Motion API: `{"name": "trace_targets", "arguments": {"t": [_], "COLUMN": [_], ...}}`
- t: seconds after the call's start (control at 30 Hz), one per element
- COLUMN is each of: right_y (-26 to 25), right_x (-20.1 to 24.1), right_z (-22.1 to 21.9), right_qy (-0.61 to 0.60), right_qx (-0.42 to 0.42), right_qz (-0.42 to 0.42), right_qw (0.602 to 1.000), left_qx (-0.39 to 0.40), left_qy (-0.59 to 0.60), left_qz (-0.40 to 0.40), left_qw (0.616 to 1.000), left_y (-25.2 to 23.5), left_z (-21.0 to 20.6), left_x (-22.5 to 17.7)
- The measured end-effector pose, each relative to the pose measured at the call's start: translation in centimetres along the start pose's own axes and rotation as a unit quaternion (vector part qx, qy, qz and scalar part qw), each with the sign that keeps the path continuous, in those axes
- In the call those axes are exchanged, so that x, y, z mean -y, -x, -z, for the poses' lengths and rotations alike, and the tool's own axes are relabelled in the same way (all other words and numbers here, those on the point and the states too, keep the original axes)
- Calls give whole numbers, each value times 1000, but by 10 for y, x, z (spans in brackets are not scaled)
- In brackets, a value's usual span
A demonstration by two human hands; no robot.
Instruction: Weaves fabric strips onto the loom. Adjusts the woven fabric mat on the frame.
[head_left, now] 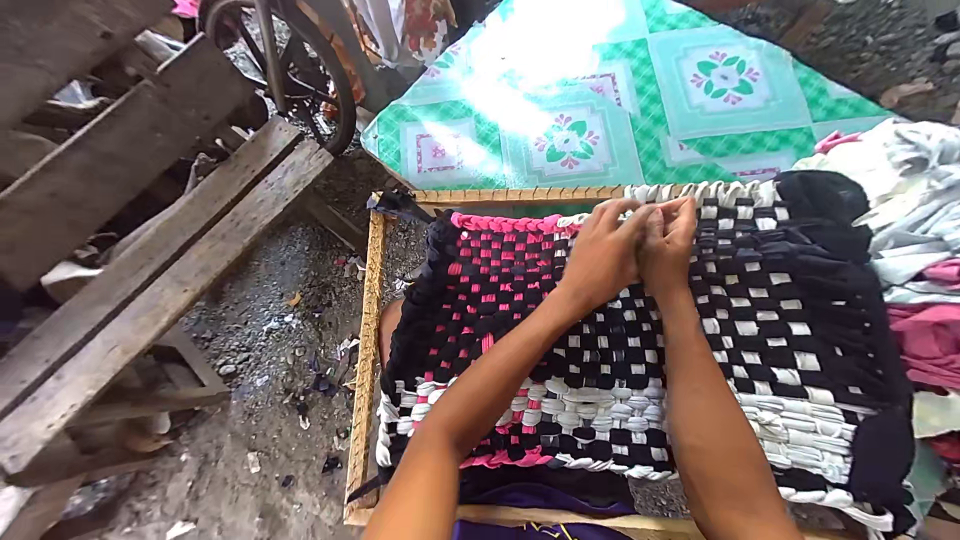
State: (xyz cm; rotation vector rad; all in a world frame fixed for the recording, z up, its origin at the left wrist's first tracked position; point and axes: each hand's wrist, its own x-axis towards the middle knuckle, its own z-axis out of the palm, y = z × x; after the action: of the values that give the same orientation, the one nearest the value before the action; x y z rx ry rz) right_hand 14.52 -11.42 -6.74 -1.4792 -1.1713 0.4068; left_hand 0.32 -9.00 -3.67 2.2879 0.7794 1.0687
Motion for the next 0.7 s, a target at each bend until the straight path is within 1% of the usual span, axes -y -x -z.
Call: {"name": "trace_targets", "arguments": {"t": [0.1, 0.17, 0.23, 0.3, 0.4, 0.5, 0.7], "right_y": [3, 1, -1, 0, -1, -1, 0], "right_x": [1, -1, -4, -9, -13, -14, -2], "right_z": [8, 11, 12, 13, 17, 16, 7], "right_qy": [-25, -35, -57, -85, -109, -123, -17], "right_qx": [14, 22, 25, 21, 12, 2, 29], "right_qz": [-1, 2, 15, 31, 35, 38, 32], "right_qw": [1000, 999, 998, 996, 993, 992, 999], "left_qx": [-44, -83, -113, -127, -141, -143, -120], "left_qy": [-16, -8, 16, 14, -2, 14, 10], "left_qz": [38, 39, 38, 49, 48, 46, 88], "left_qw": [998, 996, 993, 991, 989, 989, 989], "left_y": [-16, -14, -11, -8, -11, -11, -15], "left_z": [-41, -50, -48, -46, -49, -47, -39], "left_x": [0, 3, 5, 8, 12, 14, 18]}}
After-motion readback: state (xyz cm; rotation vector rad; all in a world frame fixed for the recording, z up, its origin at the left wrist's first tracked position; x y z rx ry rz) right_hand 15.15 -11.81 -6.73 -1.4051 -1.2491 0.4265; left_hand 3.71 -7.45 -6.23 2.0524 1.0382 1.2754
